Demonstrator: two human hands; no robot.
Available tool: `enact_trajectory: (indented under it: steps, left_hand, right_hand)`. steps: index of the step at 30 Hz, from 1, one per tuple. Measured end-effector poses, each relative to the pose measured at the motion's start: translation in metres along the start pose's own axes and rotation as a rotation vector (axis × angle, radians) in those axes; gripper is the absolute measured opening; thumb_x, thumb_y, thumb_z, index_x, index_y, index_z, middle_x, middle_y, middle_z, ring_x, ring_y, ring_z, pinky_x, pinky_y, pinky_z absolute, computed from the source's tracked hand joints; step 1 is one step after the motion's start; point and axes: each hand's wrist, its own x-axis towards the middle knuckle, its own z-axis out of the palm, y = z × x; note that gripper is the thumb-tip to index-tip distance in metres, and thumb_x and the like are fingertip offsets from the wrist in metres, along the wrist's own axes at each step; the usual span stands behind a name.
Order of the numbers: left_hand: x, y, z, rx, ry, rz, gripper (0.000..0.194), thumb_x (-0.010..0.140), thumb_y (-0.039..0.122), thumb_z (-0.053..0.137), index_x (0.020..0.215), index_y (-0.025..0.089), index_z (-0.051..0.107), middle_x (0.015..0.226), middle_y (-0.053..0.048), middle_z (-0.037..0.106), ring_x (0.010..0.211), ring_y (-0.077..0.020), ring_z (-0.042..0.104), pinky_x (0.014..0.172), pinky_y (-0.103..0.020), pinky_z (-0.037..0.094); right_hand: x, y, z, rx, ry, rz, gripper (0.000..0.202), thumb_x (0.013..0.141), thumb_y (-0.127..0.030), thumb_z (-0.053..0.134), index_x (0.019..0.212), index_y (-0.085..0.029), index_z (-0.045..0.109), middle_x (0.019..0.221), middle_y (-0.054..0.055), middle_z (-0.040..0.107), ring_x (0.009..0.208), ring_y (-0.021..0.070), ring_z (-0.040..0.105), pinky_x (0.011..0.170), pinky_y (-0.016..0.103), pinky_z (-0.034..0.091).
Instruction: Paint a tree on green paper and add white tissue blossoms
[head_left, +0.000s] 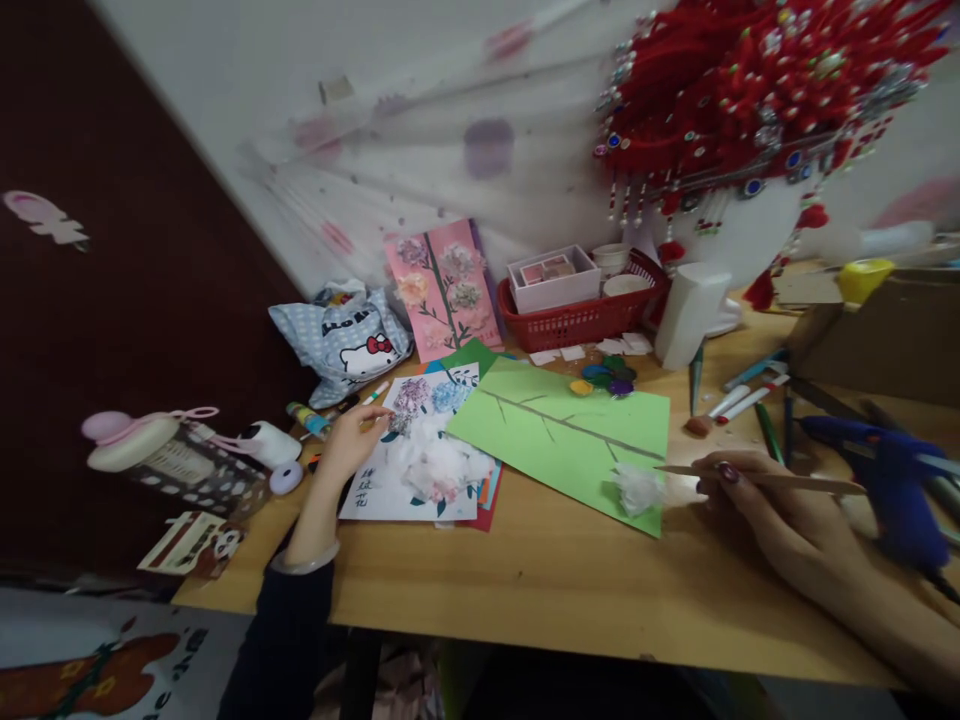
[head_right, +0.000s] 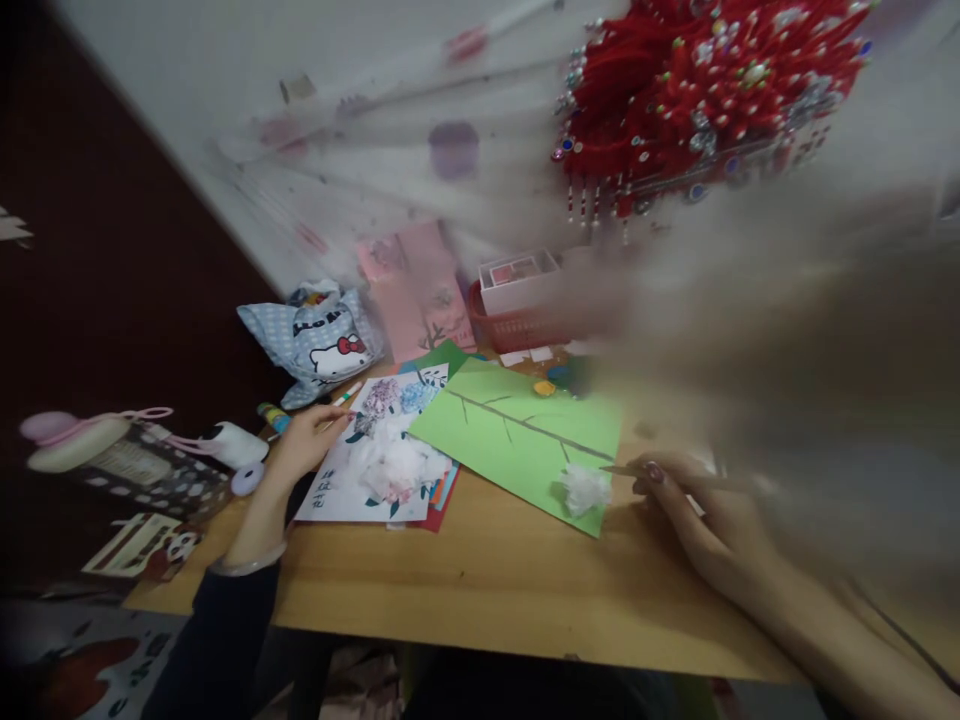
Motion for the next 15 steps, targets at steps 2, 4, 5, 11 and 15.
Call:
enact_trajectory:
  steps: [2,4,5,11,15]
  left_hand:
    - [0.0,0.002,0.007,0.019,0.012,0.008,0.039,0.082,0.042,0.042,0.084,0.017,0.071,0.094,-0.008,0.072,0.091,-0.0251,0.065,0.085,-0.034,0.047]
    - [0.0,0.002,0.014,0.028,0.017,0.015,0.041,0.084,0.041,0.039,0.082,0.017,0.071,0.093,-0.01,0.072,0.092,-0.0257,0.064,0.086,-0.035,0.046]
    - [-0.001,0.001,0.016,0.028,0.014,0.024,0.039,0.084,0.041,0.04,0.081,0.017,0.071,0.094,-0.01,0.072,0.093,-0.0257,0.063,0.087,-0.035,0.046]
    - [-0.005,-0.002,0.015,-0.032,-0.057,0.088,0.031,0.082,0.038,0.05,0.097,0.019,0.07,0.104,-0.006,0.071,0.099,-0.0227,0.063,0.091,-0.032,0.045]
    - [-0.009,0.002,0.013,-0.047,-0.064,0.071,0.03,0.082,0.036,0.051,0.098,0.018,0.07,0.098,-0.006,0.073,0.092,-0.0227,0.065,0.084,-0.031,0.047]
  right_hand:
    - [0.0,0.005,0.0,0.039,-0.073,-0.03,0.048,0.088,-0.063,0.037,0.087,-0.024,0.064,0.076,0.008,0.071,0.067,0.0235,0.068,0.061,0.034,0.056]
    - [0.001,0.007,0.0,0.018,-0.068,-0.04,0.045,0.09,-0.061,0.036,0.088,-0.025,0.064,0.082,0.009,0.071,0.073,0.0253,0.069,0.064,0.037,0.056]
    - [0.001,0.008,-0.001,-0.007,-0.057,-0.042,0.045,0.09,-0.061,0.036,0.088,-0.026,0.064,0.083,0.01,0.072,0.075,0.0261,0.069,0.066,0.039,0.056]
    - [0.003,0.008,-0.002,-0.079,-0.06,-0.048,0.044,0.089,-0.06,0.036,0.084,-0.027,0.065,0.088,0.011,0.072,0.08,0.0288,0.069,0.067,0.042,0.057]
    - [0.003,0.01,-0.001,-0.066,-0.061,-0.028,0.042,0.089,-0.058,0.037,0.084,-0.027,0.065,0.088,0.011,0.072,0.08,0.0285,0.069,0.067,0.041,0.057]
